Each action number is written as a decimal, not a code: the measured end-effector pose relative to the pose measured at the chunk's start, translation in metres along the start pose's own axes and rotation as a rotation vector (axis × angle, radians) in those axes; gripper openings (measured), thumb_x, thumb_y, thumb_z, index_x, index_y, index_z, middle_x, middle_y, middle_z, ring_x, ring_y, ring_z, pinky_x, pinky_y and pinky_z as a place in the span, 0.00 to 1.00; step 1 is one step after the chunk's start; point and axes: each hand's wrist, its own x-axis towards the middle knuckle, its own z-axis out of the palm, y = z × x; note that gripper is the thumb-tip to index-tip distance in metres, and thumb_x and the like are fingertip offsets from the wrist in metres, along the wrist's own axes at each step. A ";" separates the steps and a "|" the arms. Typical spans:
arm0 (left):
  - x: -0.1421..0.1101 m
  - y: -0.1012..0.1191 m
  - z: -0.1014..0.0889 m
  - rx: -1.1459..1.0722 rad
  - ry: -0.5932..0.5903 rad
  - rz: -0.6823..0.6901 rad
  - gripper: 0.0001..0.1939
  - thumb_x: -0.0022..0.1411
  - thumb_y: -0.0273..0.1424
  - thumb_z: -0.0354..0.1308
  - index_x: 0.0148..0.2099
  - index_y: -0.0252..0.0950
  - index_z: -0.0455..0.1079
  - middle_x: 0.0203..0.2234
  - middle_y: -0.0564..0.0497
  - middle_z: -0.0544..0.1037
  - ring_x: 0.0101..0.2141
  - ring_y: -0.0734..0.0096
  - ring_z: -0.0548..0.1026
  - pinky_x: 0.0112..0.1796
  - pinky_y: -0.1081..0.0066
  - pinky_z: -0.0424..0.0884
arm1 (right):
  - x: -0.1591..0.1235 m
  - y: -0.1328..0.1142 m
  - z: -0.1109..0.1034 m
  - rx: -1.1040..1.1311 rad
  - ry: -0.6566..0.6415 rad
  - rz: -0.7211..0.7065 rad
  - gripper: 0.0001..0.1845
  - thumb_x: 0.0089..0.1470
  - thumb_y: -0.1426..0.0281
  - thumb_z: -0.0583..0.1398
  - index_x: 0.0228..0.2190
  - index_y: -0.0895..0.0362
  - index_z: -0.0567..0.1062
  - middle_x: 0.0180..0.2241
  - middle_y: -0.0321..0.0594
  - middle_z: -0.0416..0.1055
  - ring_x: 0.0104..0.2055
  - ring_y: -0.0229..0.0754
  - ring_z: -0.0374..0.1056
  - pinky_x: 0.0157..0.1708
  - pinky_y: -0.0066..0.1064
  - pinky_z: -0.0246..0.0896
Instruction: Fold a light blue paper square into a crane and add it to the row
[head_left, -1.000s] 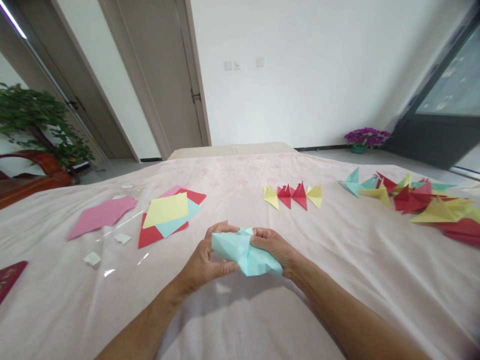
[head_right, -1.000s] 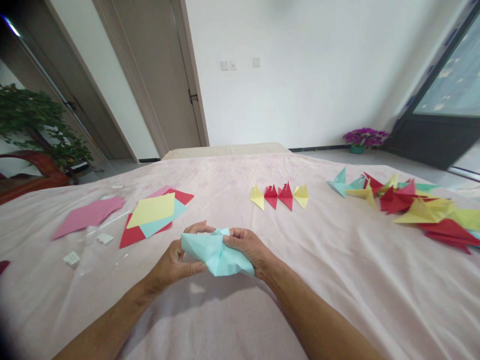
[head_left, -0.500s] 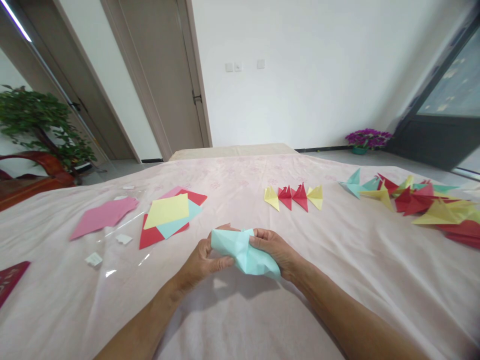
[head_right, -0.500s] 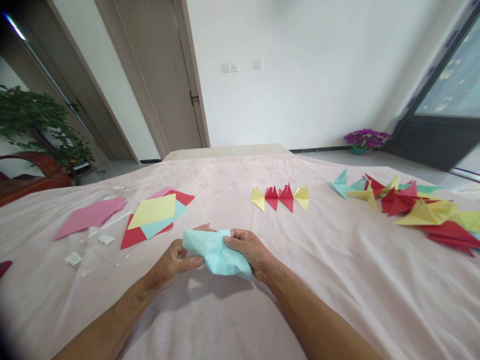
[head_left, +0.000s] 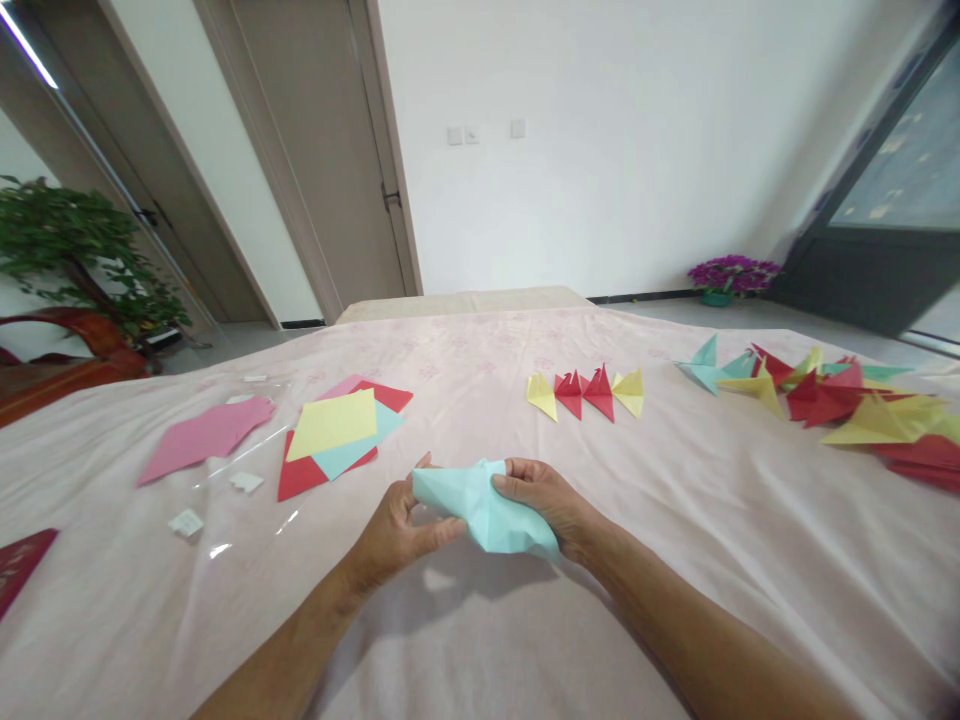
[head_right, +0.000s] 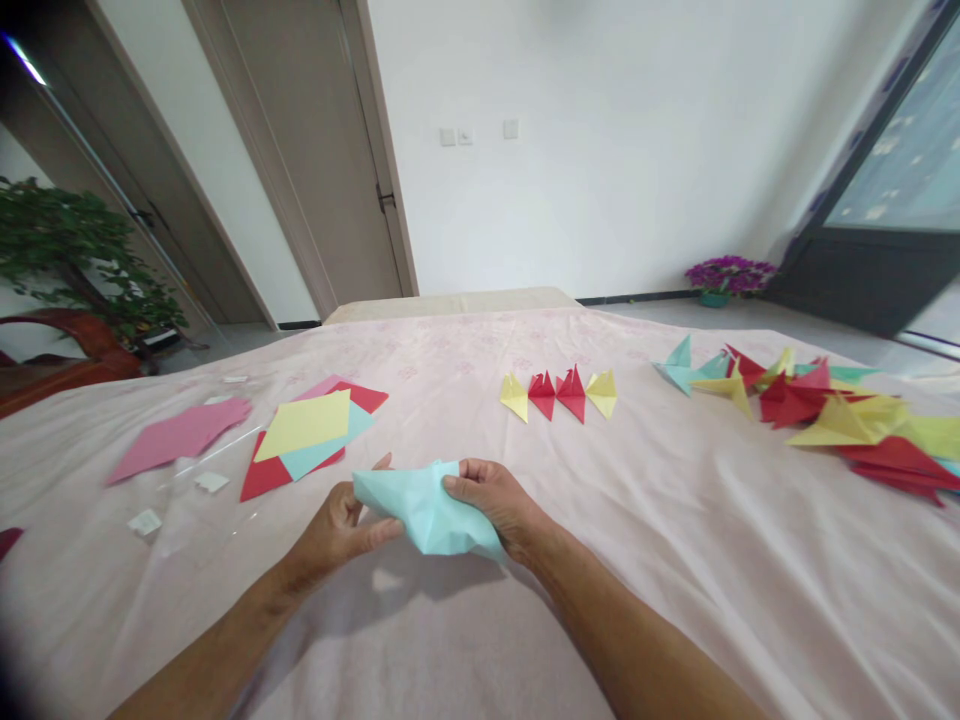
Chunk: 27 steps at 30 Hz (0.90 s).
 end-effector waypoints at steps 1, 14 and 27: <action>0.000 0.001 0.000 0.007 -0.002 0.005 0.13 0.53 0.42 0.65 0.28 0.38 0.74 0.26 0.53 0.76 0.32 0.63 0.73 0.62 0.52 0.47 | 0.000 0.000 0.000 -0.003 -0.001 0.001 0.26 0.34 0.56 0.74 0.28 0.60 0.72 0.21 0.34 0.72 0.19 0.33 0.63 0.21 0.25 0.57; 0.004 0.004 0.001 0.013 -0.072 0.013 0.14 0.53 0.42 0.66 0.26 0.37 0.72 0.27 0.52 0.72 0.35 0.64 0.71 0.59 0.54 0.51 | 0.002 0.002 -0.001 -0.009 0.010 0.000 0.26 0.32 0.57 0.74 0.28 0.59 0.72 0.20 0.31 0.70 0.18 0.31 0.60 0.20 0.23 0.54; -0.006 -0.016 0.040 -0.284 0.483 -0.241 0.30 0.47 0.40 0.71 0.49 0.39 0.62 0.39 0.52 0.72 0.28 0.75 0.72 0.29 0.74 0.68 | 0.002 0.003 0.001 0.033 0.101 -0.095 0.26 0.33 0.55 0.73 0.26 0.58 0.70 0.20 0.32 0.70 0.19 0.33 0.62 0.21 0.25 0.56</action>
